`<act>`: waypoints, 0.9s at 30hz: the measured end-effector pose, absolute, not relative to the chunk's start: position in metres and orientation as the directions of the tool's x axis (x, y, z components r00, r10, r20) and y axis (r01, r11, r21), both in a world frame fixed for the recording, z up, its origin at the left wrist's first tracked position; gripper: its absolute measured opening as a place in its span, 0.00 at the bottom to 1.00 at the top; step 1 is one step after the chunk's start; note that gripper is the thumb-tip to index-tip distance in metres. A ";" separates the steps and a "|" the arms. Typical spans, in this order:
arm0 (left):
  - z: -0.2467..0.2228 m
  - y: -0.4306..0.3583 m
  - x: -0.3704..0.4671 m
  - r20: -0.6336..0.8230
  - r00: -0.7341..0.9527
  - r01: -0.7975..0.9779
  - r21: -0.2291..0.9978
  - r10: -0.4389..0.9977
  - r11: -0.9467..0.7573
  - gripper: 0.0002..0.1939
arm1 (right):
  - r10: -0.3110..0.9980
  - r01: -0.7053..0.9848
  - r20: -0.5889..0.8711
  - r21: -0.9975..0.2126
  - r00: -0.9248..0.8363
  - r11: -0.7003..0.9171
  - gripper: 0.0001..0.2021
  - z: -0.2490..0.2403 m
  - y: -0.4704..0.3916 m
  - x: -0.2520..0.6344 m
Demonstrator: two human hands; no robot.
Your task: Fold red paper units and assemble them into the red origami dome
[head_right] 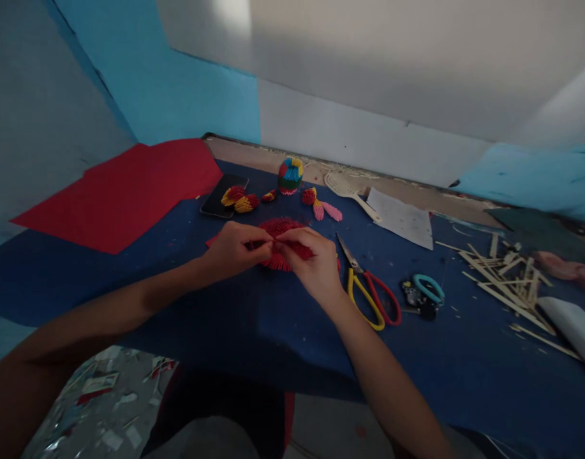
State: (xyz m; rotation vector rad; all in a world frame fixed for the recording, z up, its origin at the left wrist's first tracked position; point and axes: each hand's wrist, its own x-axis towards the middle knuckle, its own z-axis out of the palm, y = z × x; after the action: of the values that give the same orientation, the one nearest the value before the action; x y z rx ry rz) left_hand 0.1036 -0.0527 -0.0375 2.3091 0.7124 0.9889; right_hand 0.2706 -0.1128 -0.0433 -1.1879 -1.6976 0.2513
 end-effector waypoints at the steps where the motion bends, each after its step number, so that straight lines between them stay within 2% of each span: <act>1: -0.037 -0.053 0.104 0.489 0.593 0.243 0.648 0.639 -0.721 0.13 | 0.776 0.600 0.631 -0.616 -0.013 0.511 0.03 -0.044 -0.113 0.271; 7: -0.032 -0.055 0.105 0.416 0.613 0.130 0.785 0.672 -0.605 0.09 | 0.546 0.781 0.820 -0.227 -0.168 0.582 0.03 -0.047 -0.113 0.275; 11: -0.029 -0.053 0.105 0.253 0.637 0.059 0.926 0.728 -0.373 0.09 | 0.455 0.792 0.797 0.046 -0.396 0.609 0.11 -0.043 -0.115 0.289; 13: -0.029 -0.052 0.105 0.211 0.649 0.003 0.960 0.731 -0.280 0.10 | 0.474 0.799 0.757 0.105 -0.451 0.592 0.13 -0.041 -0.115 0.296; 16: -0.029 -0.050 0.104 0.238 0.650 0.002 0.949 0.722 -0.315 0.10 | 0.530 0.806 0.732 0.044 -0.428 0.590 0.11 -0.040 -0.114 0.298; 19: -0.029 -0.048 0.102 0.339 0.627 0.091 0.862 0.701 -0.499 0.11 | 0.569 0.805 0.773 -0.134 -0.280 0.578 0.07 -0.041 -0.111 0.289; 22: -0.029 -0.047 0.100 0.471 0.619 0.140 0.722 0.628 -0.678 0.11 | 0.601 0.780 0.784 -0.276 -0.155 0.561 0.05 -0.042 -0.110 0.281; 27: -0.035 -0.043 0.099 0.661 0.639 0.097 0.437 0.392 -0.894 0.11 | 0.679 0.758 0.714 -0.347 -0.168 0.553 0.02 -0.039 -0.112 0.282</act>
State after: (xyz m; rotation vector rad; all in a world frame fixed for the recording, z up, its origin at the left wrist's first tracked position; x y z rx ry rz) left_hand 0.0993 -0.0428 -0.0350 2.4996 0.3887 1.1323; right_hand 0.2819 -0.1116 -0.0391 -1.1687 -1.8946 -0.1105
